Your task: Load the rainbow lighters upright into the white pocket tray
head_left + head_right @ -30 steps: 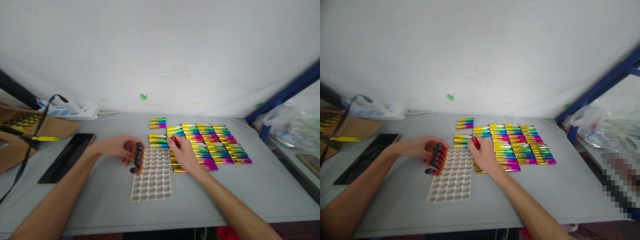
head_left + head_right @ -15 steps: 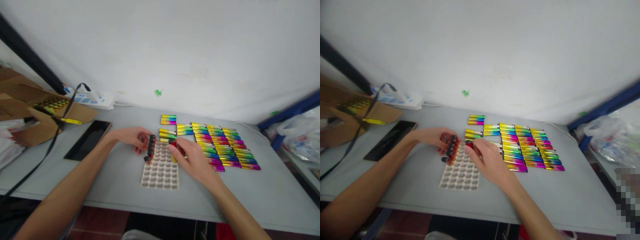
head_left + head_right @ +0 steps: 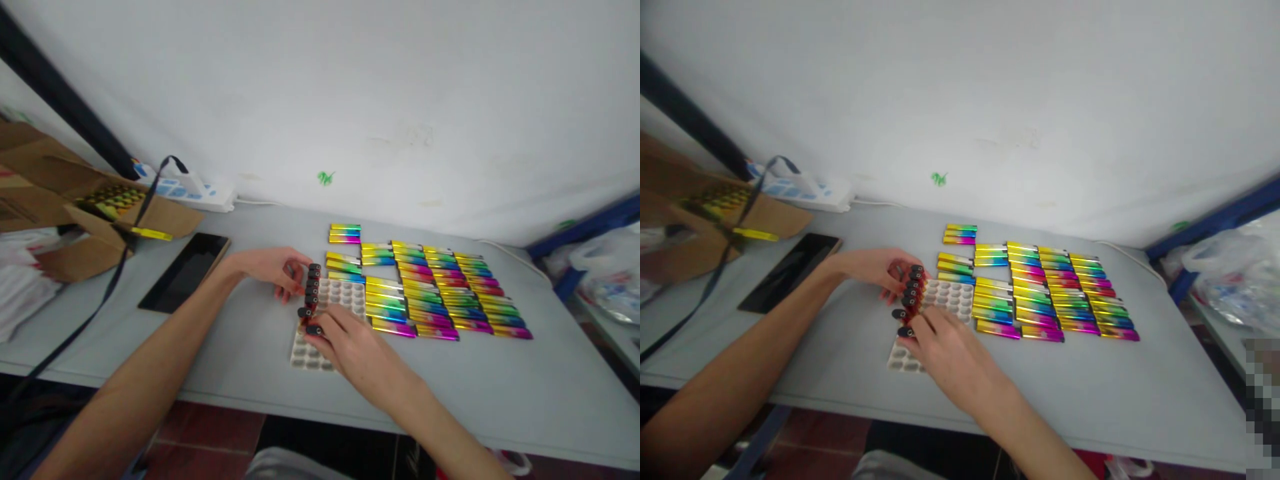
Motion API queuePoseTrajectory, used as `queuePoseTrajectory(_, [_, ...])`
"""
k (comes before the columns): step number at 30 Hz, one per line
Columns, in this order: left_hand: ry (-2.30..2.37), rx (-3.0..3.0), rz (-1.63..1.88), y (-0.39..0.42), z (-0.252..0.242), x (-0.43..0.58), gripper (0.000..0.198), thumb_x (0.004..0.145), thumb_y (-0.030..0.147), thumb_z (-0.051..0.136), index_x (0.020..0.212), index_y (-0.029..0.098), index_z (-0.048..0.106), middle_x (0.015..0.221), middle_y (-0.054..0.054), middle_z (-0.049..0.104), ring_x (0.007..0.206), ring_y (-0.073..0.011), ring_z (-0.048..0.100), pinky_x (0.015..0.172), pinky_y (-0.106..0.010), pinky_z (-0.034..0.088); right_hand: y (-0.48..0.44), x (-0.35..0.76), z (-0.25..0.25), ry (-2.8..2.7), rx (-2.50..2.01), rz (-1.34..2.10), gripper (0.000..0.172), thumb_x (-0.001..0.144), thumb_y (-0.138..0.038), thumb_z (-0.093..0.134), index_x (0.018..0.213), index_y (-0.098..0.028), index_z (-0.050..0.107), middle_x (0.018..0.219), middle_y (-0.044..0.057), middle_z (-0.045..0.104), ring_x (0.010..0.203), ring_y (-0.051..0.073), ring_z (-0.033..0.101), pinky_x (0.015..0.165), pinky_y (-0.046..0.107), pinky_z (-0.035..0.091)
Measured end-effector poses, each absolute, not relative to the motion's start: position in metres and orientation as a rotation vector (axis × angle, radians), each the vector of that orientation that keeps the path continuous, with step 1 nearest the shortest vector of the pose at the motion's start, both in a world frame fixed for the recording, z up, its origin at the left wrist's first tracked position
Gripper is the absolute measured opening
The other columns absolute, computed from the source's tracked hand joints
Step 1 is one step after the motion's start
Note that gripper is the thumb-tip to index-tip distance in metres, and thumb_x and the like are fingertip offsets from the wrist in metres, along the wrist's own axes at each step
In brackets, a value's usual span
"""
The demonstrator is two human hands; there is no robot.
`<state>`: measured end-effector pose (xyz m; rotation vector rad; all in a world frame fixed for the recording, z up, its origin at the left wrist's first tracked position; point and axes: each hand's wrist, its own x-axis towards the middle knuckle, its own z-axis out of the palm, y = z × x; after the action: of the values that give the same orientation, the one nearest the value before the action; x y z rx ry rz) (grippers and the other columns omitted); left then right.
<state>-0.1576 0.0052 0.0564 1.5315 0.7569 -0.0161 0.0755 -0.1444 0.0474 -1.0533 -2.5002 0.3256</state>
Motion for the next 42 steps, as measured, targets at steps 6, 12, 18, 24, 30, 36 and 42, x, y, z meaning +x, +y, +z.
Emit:
queuePoseTrajectory(6, [0.765,1.586,-0.044,0.007,0.058,-0.157,0.034,0.088,0.027,0.078,0.115,0.008,0.068,0.078,-0.005,0.08,0.06,-0.0161,0.071,0.055,-0.023,0.058,-0.14,0.057,0.063,-2.661,-1.18,0.207,0.024,0.111,-0.034,0.055,0.106,-0.015,0.07,0.096,0.013,0.075,0.088,0.027,0.073,0.073,0.039,0.061])
queuePoseTrajectory(12, [0.786,1.578,-0.072,0.011,0.054,-0.159,0.044,0.085,0.033,0.081,0.119,0.009,0.067,0.08,-0.004,0.08,0.06,-0.0167,0.071,0.056,-0.023,0.057,-0.138,0.055,0.066,-2.625,-1.231,0.292,0.03,0.111,-0.04,0.056,0.109,-0.013,0.07,0.103,0.014,0.077,0.091,0.025,0.075,0.074,0.036,0.06])
queuePoseTrajectory(18, [0.798,1.549,-0.091,0.016,0.048,-0.162,0.055,0.081,0.04,0.085,0.124,0.01,0.066,0.076,-0.003,0.079,0.058,-0.0168,0.069,0.057,-0.024,0.055,-0.136,0.086,0.064,-2.481,-1.243,0.434,0.04,0.105,-0.054,0.062,0.103,-0.015,0.071,0.097,0.01,0.078,0.087,0.023,0.074,0.073,0.032,0.055])
queuePoseTrajectory(24, [0.819,1.588,-0.125,0.018,0.046,-0.163,0.048,0.079,0.043,0.081,0.116,0.014,0.069,0.076,-0.003,0.079,0.059,-0.0171,0.068,0.056,-0.024,0.057,-0.109,0.171,0.071,-2.153,-1.381,0.473,0.028,0.109,-0.041,0.061,0.094,-0.02,0.073,0.09,0.004,0.078,0.08,0.018,0.071,0.073,0.028,0.049])
queuePoseTrajectory(30, [0.855,1.597,-0.171,0.018,0.047,-0.162,0.048,0.077,0.046,0.08,0.116,0.02,0.072,0.078,-0.003,0.08,0.059,-0.0177,0.068,0.056,-0.024,0.056,-0.055,0.286,0.077,-1.9,-1.651,0.106,0.032,0.104,-0.046,0.061,0.095,-0.02,0.077,0.072,0.003,0.076,0.062,0.018,0.066,0.065,0.029,0.046])
queuePoseTrajectory(36, [0.875,1.571,-0.191,0.021,0.043,-0.165,0.049,0.079,0.052,0.08,0.122,0.028,0.074,0.084,-0.003,0.083,0.061,-0.0193,0.069,0.059,-0.025,0.057,-0.05,0.34,0.045,-1.755,-1.699,0.072,0.033,0.101,-0.049,0.063,0.097,-0.019,0.077,0.093,0.01,0.081,0.079,0.024,0.073,0.075,0.036,0.054])
queuePoseTrajectory(42, [0.921,1.512,-0.169,0.018,0.046,-0.164,0.051,0.075,0.051,0.082,0.124,0.038,0.075,0.086,0.002,0.082,0.062,-0.0186,0.068,0.062,-0.026,0.057,-0.058,0.305,0.036,-2.074,-1.49,0.424,0.02,0.102,-0.041,0.07,0.101,-0.024,0.08,0.102,0.006,0.079,0.091,0.023,0.072,0.082,0.036,0.053])
